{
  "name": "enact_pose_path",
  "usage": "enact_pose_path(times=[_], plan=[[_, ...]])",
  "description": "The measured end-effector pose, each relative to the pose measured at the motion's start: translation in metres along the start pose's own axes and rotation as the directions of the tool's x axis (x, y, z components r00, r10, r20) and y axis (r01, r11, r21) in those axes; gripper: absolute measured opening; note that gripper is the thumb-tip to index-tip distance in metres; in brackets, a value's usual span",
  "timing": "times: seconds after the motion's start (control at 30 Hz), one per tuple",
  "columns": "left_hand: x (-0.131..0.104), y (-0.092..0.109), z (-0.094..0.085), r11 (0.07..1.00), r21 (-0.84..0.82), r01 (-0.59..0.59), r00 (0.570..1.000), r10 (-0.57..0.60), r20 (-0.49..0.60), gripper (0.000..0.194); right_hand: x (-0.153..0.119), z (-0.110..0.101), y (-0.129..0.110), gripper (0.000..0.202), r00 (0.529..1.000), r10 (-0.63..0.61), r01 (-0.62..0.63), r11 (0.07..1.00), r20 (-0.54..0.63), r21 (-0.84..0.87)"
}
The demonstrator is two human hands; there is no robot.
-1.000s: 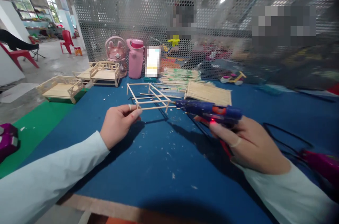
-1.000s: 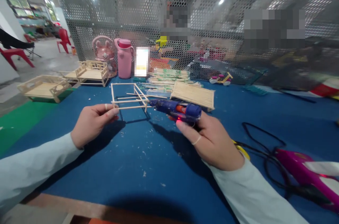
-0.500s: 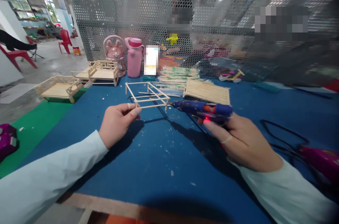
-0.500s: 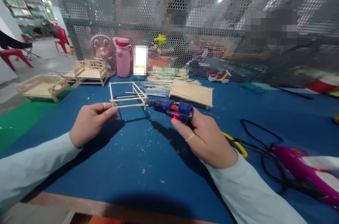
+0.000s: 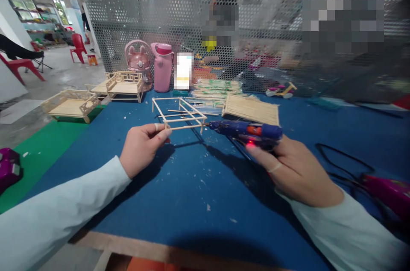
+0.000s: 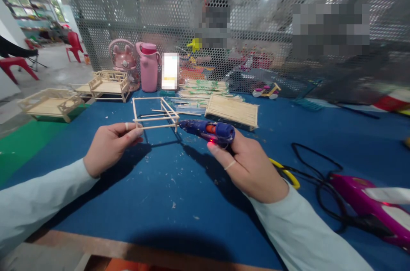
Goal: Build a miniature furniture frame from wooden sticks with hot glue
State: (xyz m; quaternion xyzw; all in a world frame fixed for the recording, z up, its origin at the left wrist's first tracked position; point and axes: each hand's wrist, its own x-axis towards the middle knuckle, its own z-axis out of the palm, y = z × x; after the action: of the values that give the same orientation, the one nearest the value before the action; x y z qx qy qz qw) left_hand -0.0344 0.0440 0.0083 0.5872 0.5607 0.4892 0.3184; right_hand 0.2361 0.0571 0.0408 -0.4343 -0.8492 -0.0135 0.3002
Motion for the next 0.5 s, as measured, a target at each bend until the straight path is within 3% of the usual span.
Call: enact_pose_path(times=[0.27, 0.5], plan=[[-0.0008, 0.0020, 0.0004, 0.999, -0.029, 0.017, 1.000, -0.017, -0.012, 0.028, 0.0001, -0.0011, -0.0016, 0.023, 1.000, -0.005, 0.005, 1.000, 0.006, 0.014], [0.0000, 0.0068, 0.0014, 0.985, -0.151, 0.083, 0.995, -0.089, -0.034, 0.027, 0.0001, 0.0002, -0.0007, 0.023, 1.000, -0.011, 0.011, 1.000, -0.005, 0.008]])
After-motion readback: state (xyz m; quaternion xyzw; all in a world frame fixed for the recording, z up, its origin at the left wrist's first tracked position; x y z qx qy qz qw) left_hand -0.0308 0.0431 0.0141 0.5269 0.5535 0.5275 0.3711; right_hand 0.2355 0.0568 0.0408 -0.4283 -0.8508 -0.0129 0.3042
